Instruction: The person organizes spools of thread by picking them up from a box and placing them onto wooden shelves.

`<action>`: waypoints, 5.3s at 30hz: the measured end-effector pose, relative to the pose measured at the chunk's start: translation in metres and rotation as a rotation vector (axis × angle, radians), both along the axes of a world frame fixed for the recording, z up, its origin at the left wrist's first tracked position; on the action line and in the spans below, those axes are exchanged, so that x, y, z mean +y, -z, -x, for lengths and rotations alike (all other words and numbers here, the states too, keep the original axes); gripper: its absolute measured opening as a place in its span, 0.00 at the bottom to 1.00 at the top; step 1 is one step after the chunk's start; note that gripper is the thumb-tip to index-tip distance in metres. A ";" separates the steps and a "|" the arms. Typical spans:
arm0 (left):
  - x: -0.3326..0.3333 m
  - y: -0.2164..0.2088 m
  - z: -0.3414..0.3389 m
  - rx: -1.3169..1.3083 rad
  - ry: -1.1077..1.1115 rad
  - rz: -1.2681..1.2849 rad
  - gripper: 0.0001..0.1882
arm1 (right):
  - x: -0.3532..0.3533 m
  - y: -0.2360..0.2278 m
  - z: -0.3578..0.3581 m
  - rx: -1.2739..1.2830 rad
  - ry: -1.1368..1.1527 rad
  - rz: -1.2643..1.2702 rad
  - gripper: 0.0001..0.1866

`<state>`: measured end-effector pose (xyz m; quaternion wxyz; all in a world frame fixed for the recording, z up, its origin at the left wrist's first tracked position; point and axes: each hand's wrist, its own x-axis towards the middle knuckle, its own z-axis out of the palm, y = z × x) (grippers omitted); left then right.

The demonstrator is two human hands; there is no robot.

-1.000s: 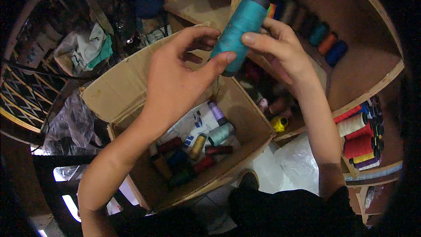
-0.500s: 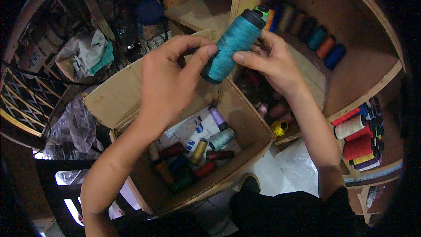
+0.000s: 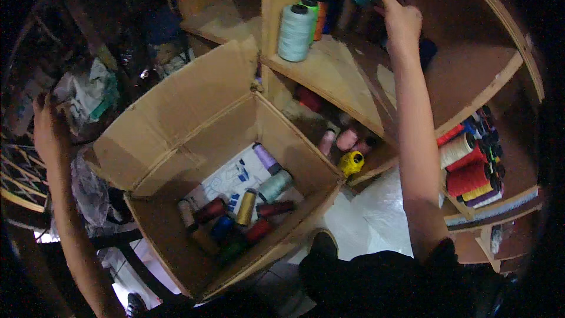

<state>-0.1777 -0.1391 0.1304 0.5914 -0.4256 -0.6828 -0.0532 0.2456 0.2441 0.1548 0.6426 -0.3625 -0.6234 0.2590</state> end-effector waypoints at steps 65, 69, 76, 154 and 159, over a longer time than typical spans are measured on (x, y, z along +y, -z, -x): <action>0.059 0.345 -0.156 -1.375 -0.041 1.599 0.25 | -0.007 -0.016 0.000 -0.563 0.295 0.028 0.34; 0.065 0.373 -0.138 -1.333 0.077 1.747 0.25 | 0.036 0.017 0.010 -0.995 0.158 0.214 0.41; 0.102 0.275 -0.156 -1.303 0.228 1.526 0.23 | 0.075 0.074 0.025 -0.916 0.276 0.032 0.46; 0.048 0.369 -0.211 -1.408 0.218 1.772 0.29 | 0.023 0.058 0.008 -0.897 0.323 -0.196 0.33; 0.045 0.368 -0.209 -1.423 0.219 1.801 0.29 | -0.044 0.038 0.021 -0.624 0.176 -0.232 0.26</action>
